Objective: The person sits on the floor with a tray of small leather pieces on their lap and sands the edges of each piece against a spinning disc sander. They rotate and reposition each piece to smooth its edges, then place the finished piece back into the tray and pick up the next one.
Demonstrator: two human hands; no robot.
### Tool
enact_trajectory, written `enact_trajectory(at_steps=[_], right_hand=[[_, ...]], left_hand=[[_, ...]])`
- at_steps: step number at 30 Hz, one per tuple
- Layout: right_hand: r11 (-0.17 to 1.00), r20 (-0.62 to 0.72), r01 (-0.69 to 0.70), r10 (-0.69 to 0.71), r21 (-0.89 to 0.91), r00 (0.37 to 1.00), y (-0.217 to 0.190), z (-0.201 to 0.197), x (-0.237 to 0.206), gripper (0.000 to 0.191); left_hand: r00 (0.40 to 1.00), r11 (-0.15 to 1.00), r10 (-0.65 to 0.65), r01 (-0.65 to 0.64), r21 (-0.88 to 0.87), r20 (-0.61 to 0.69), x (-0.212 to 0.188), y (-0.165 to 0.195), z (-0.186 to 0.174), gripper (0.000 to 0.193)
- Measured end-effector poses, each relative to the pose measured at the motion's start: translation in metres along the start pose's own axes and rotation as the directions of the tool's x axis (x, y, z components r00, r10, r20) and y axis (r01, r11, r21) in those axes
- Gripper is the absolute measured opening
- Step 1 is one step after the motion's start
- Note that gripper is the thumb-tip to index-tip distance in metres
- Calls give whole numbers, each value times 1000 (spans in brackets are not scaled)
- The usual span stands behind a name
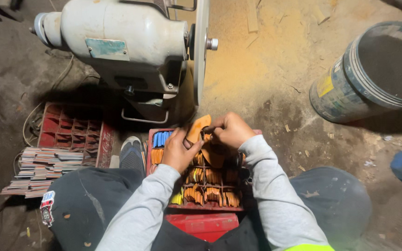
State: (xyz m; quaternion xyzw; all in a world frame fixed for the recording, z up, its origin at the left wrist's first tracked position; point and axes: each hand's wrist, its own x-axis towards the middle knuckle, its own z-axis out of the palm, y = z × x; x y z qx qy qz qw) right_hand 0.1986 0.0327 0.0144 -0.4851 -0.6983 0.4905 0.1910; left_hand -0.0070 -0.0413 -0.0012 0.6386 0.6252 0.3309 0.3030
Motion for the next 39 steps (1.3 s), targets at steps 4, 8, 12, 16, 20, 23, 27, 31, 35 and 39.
enact_trajectory(at_steps=[4, 8, 12, 16, 20, 23, 27, 31, 35, 39], right_hand=[[998, -28, 34, -33, 47, 999, 6, -3, -1, 31], [994, -85, -4, 14, 111, 996, -6, -7, 0, 27], [983, -206, -72, 107, 170, 973, -28, -9, -1, 28], [961, -405, 213, -267, -176, 874, -46, -8, 1, 34], [962, -498, 216, -272, -168, 823, -57, -1, 12, 34], [967, -531, 192, -253, -168, 809, -58, 5, 17, 34], [967, -565, 198, -254, -161, 785, -51, 13, 18, 35], [968, -521, 200, -249, -150, 816, -35, 22, 13, 34], [990, -177, 142, -140, -3, 974, -13, 0, 3, 32], [868, 144, -232, 187, 439, 972, -3, -19, -7, 32]], left_hand=[[994, 996, 78, -80, -29, -76, -1, 12, -6, 56], [999, 989, -39, 36, -141, -14, 8, 14, -2, 55], [969, 787, -136, 232, -572, 206, 23, 11, 7, 54], [965, 745, -109, 237, -624, 237, 41, 11, -1, 41], [943, 571, -95, 314, -758, 319, 53, 21, -6, 35], [934, 530, -93, 339, -777, 344, 55, 27, -9, 31], [926, 496, -87, 360, -790, 367, 56, 27, -12, 29], [906, 576, -115, 396, -715, 408, 49, 23, -16, 29], [911, 905, -197, 311, -292, 362, 27, 18, -21, 45], [985, 997, -11, -2, 75, 170, 12, 7, -23, 58]])
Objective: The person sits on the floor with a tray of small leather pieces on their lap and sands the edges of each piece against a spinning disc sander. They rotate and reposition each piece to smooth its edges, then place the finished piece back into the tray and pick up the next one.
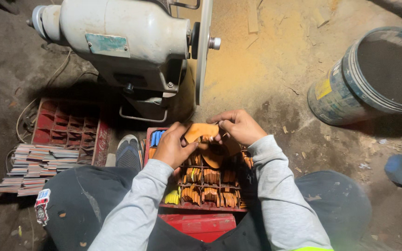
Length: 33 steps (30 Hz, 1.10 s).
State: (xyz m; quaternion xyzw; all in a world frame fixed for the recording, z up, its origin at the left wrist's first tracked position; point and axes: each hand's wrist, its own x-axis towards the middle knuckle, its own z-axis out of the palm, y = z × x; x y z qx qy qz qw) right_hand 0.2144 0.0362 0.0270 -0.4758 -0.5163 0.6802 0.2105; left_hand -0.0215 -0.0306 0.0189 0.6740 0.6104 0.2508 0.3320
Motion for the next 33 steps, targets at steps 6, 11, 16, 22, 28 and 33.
enact_trajectory(at_steps=[6, 11, 16, 22, 28, 33], right_hand=[[866, 7, 221, -244, -447, 970, 8, 10, -5, 23], [913, -321, 103, -243, -396, 915, 15, 14, 5, 22], [954, -414, 90, -208, -286, 886, 14, 37, 9, 25], [907, -277, 270, -363, -322, 890, -11, 29, -1, 32], [696, -306, 371, -644, -615, 701, -29, 42, 13, 41], [686, -370, 341, -668, -643, 645, -35, 54, 26, 50]], left_hand=[[918, 915, 354, -300, 268, -180, -2, -7, 20, 71], [984, 966, -175, 166, -201, -27, 1, 7, 38, 69], [986, 955, -166, 156, -252, -22, 4, 17, 48, 48], [987, 885, -157, 150, -441, 20, 25, 3, 40, 42], [996, 641, -25, 83, -763, 86, 46, -6, 30, 26], [999, 640, 17, 27, -768, 50, 58, -10, 26, 24]])
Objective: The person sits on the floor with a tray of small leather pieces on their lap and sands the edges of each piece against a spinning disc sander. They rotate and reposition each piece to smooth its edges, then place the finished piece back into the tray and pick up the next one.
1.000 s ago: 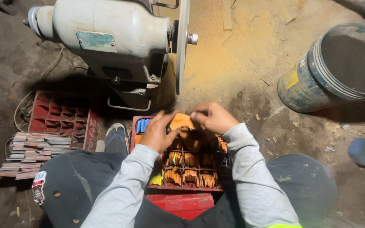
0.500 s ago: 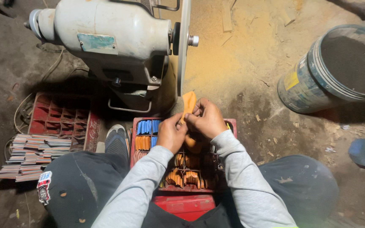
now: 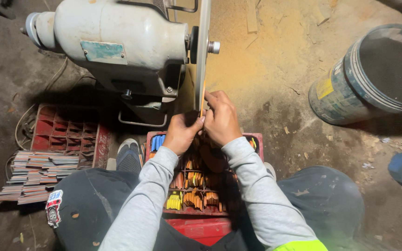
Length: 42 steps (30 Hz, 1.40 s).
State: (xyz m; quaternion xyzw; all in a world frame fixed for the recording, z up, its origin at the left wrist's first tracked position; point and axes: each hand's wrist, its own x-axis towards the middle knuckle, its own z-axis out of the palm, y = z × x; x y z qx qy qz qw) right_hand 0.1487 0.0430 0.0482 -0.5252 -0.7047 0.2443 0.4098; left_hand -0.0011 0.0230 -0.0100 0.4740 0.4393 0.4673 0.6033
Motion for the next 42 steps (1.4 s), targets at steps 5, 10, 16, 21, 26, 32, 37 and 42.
enact_trajectory(at_steps=[5, 10, 16, 21, 26, 32, 37, 42], right_hand=[[999, -25, 25, -26, -41, 999, -3, 2, -8, 47], [999, 56, 32, -32, -9, 998, -2, -5, -24, 42], [986, 416, -160, 126, 47, 901, 10, -44, -29, 30], [963, 417, -267, 228, 36, 880, 3, -60, -32, 31], [978, 374, -210, 201, -17, 906, -3, -69, -33, 29], [969, 352, -249, 234, -4, 906, -9, -75, -36, 26], [966, 148, 255, -246, -44, 958, -20, -84, -43, 47], [987, 411, 33, 34, -155, 911, -4, -85, -44, 21]], left_hand=[[1000, 999, -14, 14, 30, -5, -9, -6, -2, 26], [991, 990, -133, 133, -53, 6, -34, -3, 6, 30], [989, 727, 113, -17, 686, -96, -77, 29, 11, 37], [948, 670, 317, -208, 713, -21, -80, 48, 9, 34], [947, 673, 320, -232, 703, 7, -79, 55, 10, 34], [950, 684, 311, -227, 693, 5, -80, 59, 17, 33], [994, 722, 80, -112, 683, 79, -75, 56, 14, 34], [988, 853, 23, -98, 512, 151, -64, 49, 11, 35]])
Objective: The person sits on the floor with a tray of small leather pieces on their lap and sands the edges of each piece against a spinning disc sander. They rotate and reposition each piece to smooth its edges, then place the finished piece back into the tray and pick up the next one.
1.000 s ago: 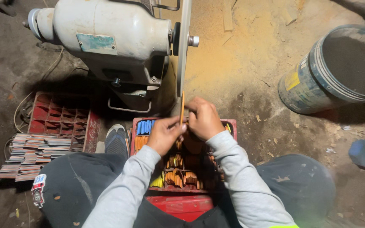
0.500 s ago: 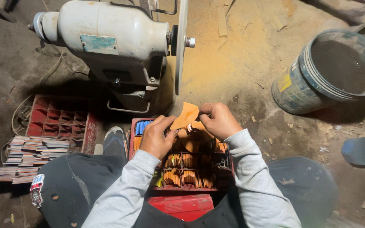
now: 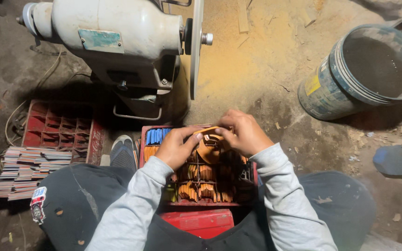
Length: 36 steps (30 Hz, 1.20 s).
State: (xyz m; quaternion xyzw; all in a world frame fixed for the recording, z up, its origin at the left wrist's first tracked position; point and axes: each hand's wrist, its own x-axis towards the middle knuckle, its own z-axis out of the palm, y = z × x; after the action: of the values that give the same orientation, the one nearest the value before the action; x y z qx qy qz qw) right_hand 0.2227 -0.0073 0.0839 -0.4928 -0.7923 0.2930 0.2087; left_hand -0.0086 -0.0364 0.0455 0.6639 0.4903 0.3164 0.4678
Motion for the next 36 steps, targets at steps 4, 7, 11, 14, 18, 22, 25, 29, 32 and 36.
enact_trajectory(at_steps=[4, 7, 11, 14, 18, 22, 25, 29, 32, 36], right_hand=[[967, -4, -245, 246, 64, 969, 36, 10, -1, 24], [946, 10, -323, 323, -7, 946, 61, 29, 3, 24], [920, 74, -388, 391, -50, 917, 85, 53, 2, 22], [915, 63, -399, 402, -60, 913, 92, 65, -1, 21], [896, 40, -383, 401, -225, 915, 91, 72, 3, 23], [884, 42, -340, 372, -321, 927, 79, 80, 1, 34], [916, 28, -285, 305, -284, 952, 71, 91, -5, 51], [907, -25, -254, 261, -335, 965, 70, 105, -10, 36], [871, -29, -289, 303, -397, 953, 71, 110, -11, 29], [856, -45, -325, 336, -401, 941, 70, 111, -13, 28]], left_hand=[[988, 976, -111, 128, 178, -106, 2, -4, 2, 36], [994, 911, -90, 109, 399, -66, 0, -4, 4, 37], [996, 888, -64, 32, 459, 54, -5, -3, 8, 37], [992, 887, -101, 58, 459, 71, -9, 0, 10, 37], [990, 869, -114, 61, 490, 79, -9, 4, 8, 36], [989, 867, -128, 74, 492, 77, -9, 6, 6, 35], [988, 866, -134, 80, 494, 77, -9, 6, 5, 35], [989, 864, -128, 79, 498, 67, -10, 6, 4, 36], [979, 846, -185, 114, 521, 87, -10, 7, 4, 37], [977, 847, -192, 119, 518, 90, -9, 8, 5, 37]])
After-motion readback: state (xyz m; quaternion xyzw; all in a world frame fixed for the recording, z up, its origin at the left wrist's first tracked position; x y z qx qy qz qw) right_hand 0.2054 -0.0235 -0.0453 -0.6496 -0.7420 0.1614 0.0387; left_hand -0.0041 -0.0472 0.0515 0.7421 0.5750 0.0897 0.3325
